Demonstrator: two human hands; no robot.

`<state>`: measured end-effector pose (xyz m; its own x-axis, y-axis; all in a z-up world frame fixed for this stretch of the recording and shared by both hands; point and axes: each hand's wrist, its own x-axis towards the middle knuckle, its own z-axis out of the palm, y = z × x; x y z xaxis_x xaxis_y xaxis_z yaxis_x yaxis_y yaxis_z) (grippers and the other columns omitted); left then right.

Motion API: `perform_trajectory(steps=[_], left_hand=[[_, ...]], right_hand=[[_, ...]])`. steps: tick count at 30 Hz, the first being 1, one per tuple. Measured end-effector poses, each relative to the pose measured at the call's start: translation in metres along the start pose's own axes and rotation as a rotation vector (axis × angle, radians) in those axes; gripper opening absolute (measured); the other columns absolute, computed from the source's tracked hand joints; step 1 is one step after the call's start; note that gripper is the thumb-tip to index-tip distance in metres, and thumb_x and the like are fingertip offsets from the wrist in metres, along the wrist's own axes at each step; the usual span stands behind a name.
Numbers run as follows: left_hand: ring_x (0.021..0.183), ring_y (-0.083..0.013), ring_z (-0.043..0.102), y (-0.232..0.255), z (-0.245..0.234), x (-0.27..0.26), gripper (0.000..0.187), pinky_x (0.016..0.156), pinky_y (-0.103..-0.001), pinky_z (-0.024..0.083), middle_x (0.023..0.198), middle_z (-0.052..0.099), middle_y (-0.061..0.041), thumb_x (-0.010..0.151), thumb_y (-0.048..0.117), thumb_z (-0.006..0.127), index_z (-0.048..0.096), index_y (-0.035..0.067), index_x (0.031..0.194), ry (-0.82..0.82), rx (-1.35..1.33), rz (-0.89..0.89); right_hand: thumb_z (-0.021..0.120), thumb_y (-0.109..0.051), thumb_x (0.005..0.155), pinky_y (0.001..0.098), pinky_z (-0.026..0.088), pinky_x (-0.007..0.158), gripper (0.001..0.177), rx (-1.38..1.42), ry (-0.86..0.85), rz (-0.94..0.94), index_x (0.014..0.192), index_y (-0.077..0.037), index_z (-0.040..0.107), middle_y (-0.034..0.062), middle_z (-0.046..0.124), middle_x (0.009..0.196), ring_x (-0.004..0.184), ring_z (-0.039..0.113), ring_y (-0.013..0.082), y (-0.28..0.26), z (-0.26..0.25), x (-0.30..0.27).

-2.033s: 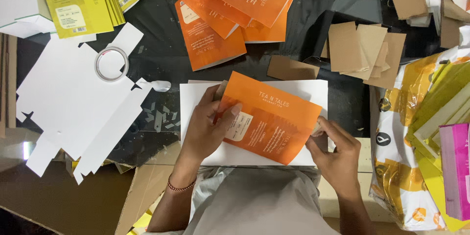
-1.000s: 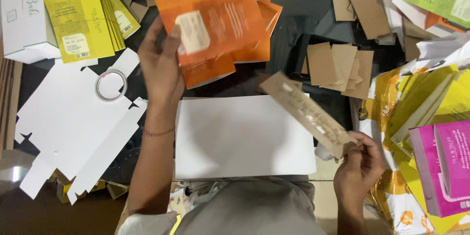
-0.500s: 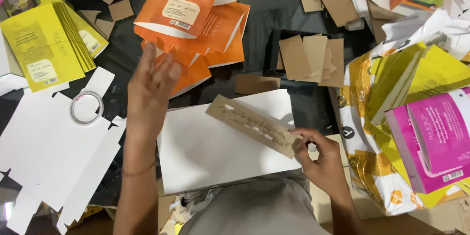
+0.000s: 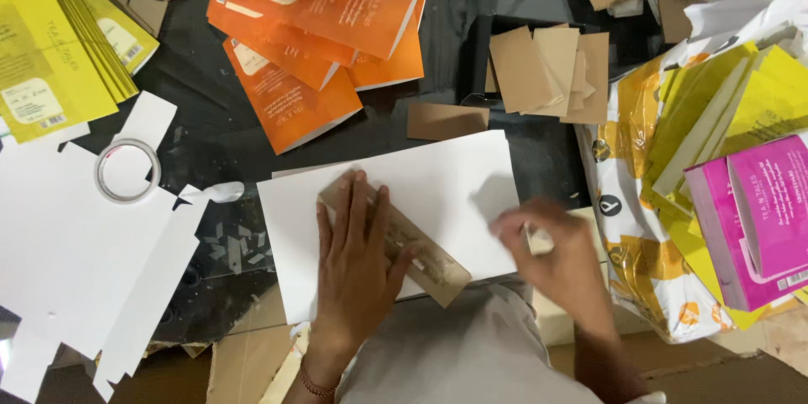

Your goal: The person assembles orange pouches by placing them on a white backing sheet, applying glue from a small bottle to the edges, and pressing the layers together. The person repeats this process for multiple pouches, stacking the finished units on the table.

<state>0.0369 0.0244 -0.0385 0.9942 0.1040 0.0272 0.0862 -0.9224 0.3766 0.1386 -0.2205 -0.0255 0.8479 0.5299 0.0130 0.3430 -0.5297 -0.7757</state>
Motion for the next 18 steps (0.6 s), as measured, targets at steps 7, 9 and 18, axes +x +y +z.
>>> perform_trajectory(steps=[7, 9, 18], left_hand=[[0.156, -0.0408, 0.023, -0.004, 0.007, -0.001, 0.076, 0.124, -0.056, 0.022, 0.168, 0.027, -0.023, 0.098, 0.054, 0.055, 0.043, 0.004, 0.154, 0.016, 0.086, 0.049], [0.158, -0.0375, 0.021, -0.003, 0.008, -0.003, 0.074, 0.126, -0.055, 0.023, 0.169, 0.027, -0.019, 0.102, 0.055, 0.05, 0.041, 0.006, 0.157, 0.045, 0.082, 0.04], [0.157, -0.0405, 0.024, -0.003, 0.007, -0.001, 0.076, 0.126, -0.058, 0.023, 0.168, 0.028, -0.022, 0.099, 0.053, 0.055, 0.043, 0.004, 0.155, 0.047, 0.092, 0.053]], right_hand=[[0.063, -0.037, 0.096, 0.0564, 0.044, 0.11, 0.075, -0.243, 0.108, 0.184, 0.152, 0.008, 0.041, 0.0337, 0.05, 0.148, 0.139, 0.046, 0.0445, -0.005, 0.015, 0.009], [0.063, -0.039, 0.096, 0.0562, 0.025, 0.125, 0.085, -0.259, 0.049, 0.088, 0.16, 0.003, 0.024, 0.0252, 0.029, 0.168, 0.154, 0.029, 0.0446, -0.001, 0.023, 0.001], [0.064, -0.024, 0.096, 0.0494, 0.019, 0.128, 0.081, -0.001, 0.053, 0.126, 0.161, 0.0, 0.021, 0.022, 0.022, 0.171, 0.16, 0.02, 0.0392, 0.003, 0.035, -0.011]])
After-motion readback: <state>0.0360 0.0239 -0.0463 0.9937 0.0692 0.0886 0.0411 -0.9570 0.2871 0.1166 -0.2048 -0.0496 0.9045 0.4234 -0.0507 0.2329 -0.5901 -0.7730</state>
